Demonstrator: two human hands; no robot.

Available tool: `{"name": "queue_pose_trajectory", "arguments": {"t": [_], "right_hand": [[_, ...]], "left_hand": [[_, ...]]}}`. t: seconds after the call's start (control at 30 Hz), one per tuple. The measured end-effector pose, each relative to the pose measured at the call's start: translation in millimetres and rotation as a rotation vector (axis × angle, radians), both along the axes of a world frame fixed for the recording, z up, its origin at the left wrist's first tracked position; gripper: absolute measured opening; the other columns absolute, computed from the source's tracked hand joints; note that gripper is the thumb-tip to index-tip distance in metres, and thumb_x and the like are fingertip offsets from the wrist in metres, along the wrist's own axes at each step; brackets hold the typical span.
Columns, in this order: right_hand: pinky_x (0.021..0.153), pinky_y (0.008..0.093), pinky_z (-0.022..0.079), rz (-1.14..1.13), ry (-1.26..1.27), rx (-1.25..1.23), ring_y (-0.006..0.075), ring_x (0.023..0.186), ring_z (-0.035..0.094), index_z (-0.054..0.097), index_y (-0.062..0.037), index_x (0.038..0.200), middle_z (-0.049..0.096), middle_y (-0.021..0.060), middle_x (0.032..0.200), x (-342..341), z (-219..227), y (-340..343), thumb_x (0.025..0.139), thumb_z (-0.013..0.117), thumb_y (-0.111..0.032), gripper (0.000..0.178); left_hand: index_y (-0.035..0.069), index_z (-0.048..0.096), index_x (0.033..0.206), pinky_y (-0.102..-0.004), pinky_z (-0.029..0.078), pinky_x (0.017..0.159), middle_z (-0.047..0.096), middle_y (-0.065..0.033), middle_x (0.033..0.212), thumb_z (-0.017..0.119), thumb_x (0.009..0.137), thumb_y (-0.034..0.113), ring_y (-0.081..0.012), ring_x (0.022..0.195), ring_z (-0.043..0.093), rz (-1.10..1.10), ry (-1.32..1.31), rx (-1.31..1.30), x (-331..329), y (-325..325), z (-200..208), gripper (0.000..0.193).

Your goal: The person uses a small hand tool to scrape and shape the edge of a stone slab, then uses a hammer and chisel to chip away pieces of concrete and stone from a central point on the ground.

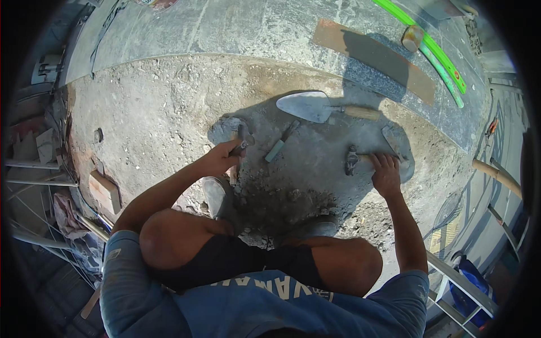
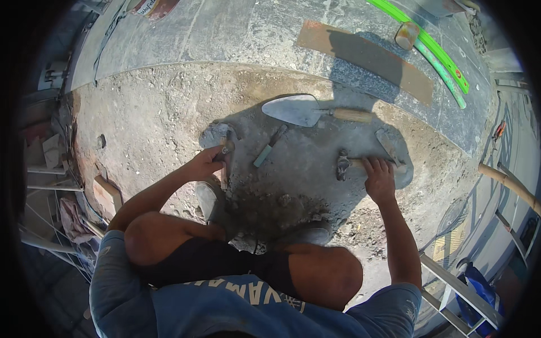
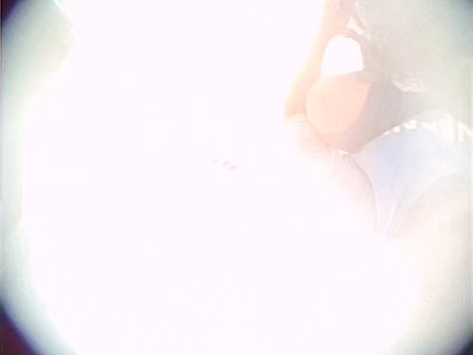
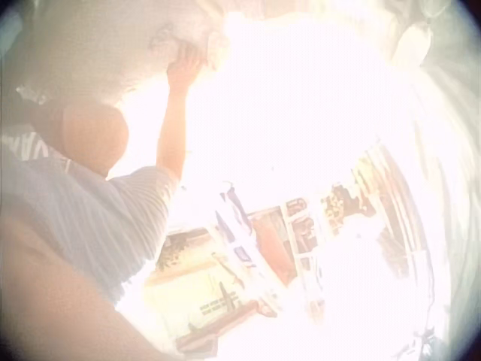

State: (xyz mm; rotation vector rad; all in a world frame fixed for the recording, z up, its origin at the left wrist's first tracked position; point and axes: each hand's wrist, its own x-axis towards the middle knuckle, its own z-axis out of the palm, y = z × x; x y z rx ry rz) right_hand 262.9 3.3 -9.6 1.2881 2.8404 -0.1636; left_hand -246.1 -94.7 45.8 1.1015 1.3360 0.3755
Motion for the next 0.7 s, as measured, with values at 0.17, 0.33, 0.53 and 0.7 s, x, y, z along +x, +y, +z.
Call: {"name": "queue_pose_trajectory", "arguments": {"t": [0.17,0.33,0.53,0.7], "right_hand": [[0.089,0.0461,0.043,-0.08,-0.171,-0.269,0.0344,0.102,0.054,0.057,-0.0058,0.105,0.058,0.0146,0.104,-14,-1,0,0.069,0.061,-0.01,0.037],[0.069,0.0508,0.053,-0.377,-0.157,-0.879,0.0386,0.079,0.067,0.051,-0.0006,0.107,0.066,0.022,0.084,-23,24,-16,0.077,0.071,-0.018,0.04],[0.045,0.0323,0.048,-0.568,-0.039,-1.024,0.0173,0.056,0.061,0.049,-0.0008,0.109,0.063,0.0136,0.076,-63,76,-40,0.082,0.069,-0.009,0.035],[0.05,0.0277,0.048,-0.554,0.299,-1.019,0.0127,0.054,0.056,0.048,-0.0026,0.118,0.058,0.0071,0.072,-131,160,-39,0.086,0.058,-0.004,0.034]], "left_hand": [[0.009,0.058,0.103,-0.0281,0.044,0.076,0.057,-0.0012,0.086,0.057,0.096,0.008,-0.0099,0.082,0.054,0.304,-0.107,0.035,-74,-4,73,0.007],[0.008,0.058,0.098,-0.039,0.044,0.098,0.064,-0.0053,0.095,0.057,0.096,0.012,-0.0179,0.098,0.061,0.608,-0.325,0.383,-133,2,101,0.005],[0.006,0.059,0.098,-0.0356,0.048,0.092,0.066,-0.0056,0.096,0.06,0.095,0.012,-0.0183,0.097,0.063,0.683,-0.273,0.486,-168,35,43,0.007],[0.006,0.057,0.099,-0.0316,0.047,0.087,0.065,-0.0049,0.094,0.06,0.095,0.013,-0.014,0.093,0.062,0.639,-0.184,0.452,-178,32,-1,0.009]]}}
